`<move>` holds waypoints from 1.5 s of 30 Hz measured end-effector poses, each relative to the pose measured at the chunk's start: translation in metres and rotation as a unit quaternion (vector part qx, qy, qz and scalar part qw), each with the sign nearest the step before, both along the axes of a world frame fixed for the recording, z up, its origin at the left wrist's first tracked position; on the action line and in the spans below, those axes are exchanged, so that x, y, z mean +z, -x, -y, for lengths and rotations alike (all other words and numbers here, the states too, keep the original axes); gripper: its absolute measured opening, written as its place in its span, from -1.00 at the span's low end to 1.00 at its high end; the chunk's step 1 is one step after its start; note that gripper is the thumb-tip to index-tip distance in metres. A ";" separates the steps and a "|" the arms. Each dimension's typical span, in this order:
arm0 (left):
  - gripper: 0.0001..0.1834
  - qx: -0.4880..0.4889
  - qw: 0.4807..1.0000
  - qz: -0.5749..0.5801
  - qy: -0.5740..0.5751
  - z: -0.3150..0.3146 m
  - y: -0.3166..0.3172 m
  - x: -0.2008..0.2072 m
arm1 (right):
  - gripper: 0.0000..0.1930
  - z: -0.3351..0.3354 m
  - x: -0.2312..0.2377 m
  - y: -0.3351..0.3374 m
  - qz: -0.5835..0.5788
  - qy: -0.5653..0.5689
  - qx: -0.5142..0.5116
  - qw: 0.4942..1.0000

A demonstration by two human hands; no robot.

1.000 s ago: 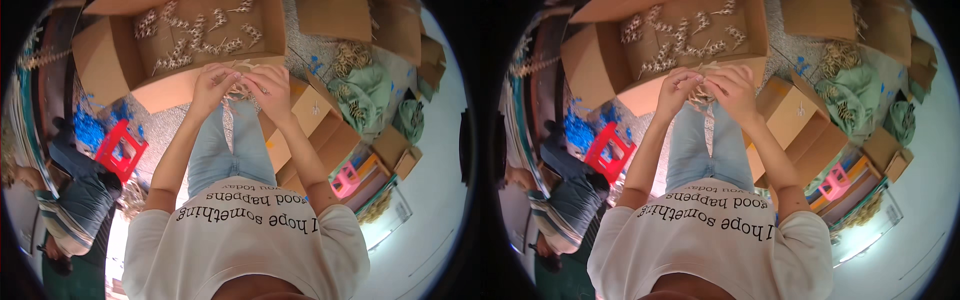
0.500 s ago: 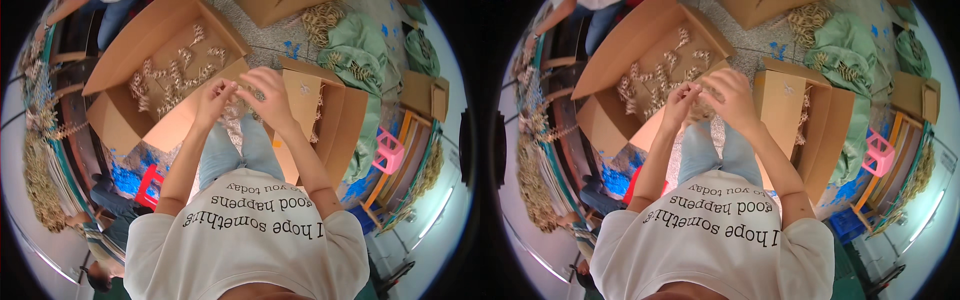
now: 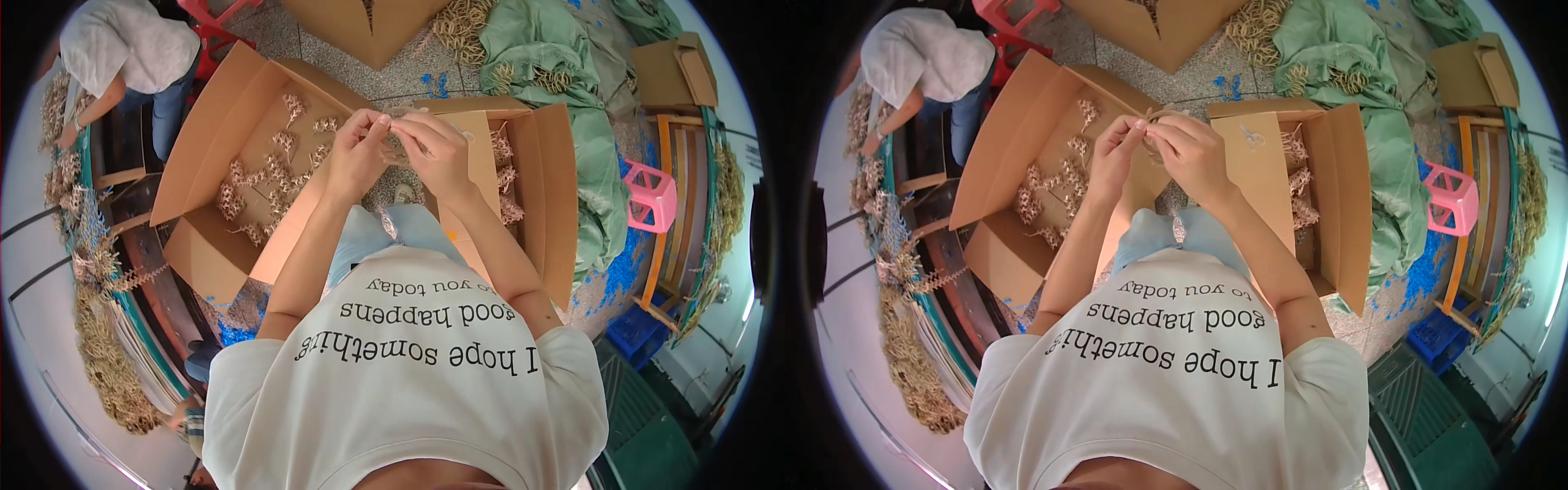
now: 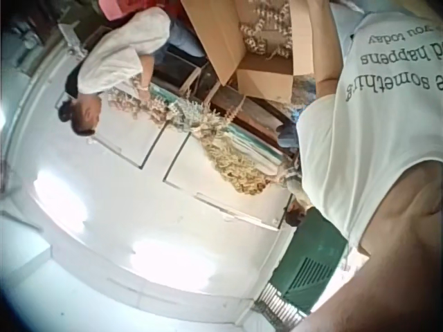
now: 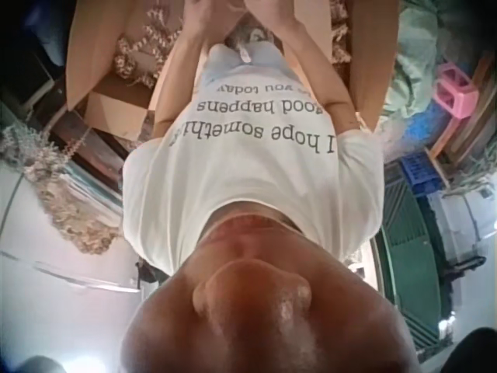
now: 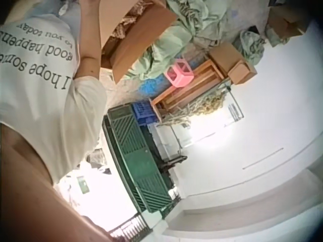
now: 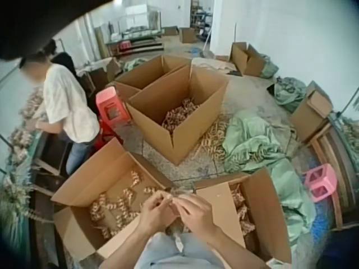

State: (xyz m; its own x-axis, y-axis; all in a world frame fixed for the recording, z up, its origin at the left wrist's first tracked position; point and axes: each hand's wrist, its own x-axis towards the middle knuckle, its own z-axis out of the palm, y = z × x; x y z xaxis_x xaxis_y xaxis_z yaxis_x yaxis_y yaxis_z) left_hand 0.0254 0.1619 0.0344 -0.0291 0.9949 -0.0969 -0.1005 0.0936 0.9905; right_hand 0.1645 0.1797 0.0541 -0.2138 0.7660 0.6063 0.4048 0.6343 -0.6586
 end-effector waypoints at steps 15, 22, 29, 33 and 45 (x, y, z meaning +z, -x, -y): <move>-0.74 0.064 0.857 0.435 0.269 -0.043 0.045 0.042 | -0.86 0.048 0.026 -0.096 -0.609 0.184 -0.009 0.772; -0.85 0.026 0.676 0.674 0.295 -0.076 0.127 0.012 | -0.83 0.046 -0.025 -0.177 -0.767 0.171 -0.111 0.608; -0.82 -0.100 0.837 0.468 0.266 -0.097 0.194 -0.025 | -0.84 0.042 -0.084 -0.283 -0.760 0.191 -0.234 0.575; -0.81 -0.121 0.836 0.468 0.259 -0.097 0.155 -0.038 | -0.83 0.023 -0.099 -0.258 -0.750 0.288 -0.211 0.557; -0.72 0.228 0.815 0.440 0.301 -0.102 0.047 -0.105 | -0.78 -0.039 -0.178 -0.239 -0.807 0.347 -0.166 0.447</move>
State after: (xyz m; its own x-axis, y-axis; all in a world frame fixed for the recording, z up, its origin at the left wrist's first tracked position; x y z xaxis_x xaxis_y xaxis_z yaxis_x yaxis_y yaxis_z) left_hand -0.0211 0.2636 -0.0710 -0.0393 0.6647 -0.7460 -0.9074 0.2889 0.3052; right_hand 0.4031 0.2187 -0.1237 0.2690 0.7158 -0.6445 -0.9583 0.1318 -0.2537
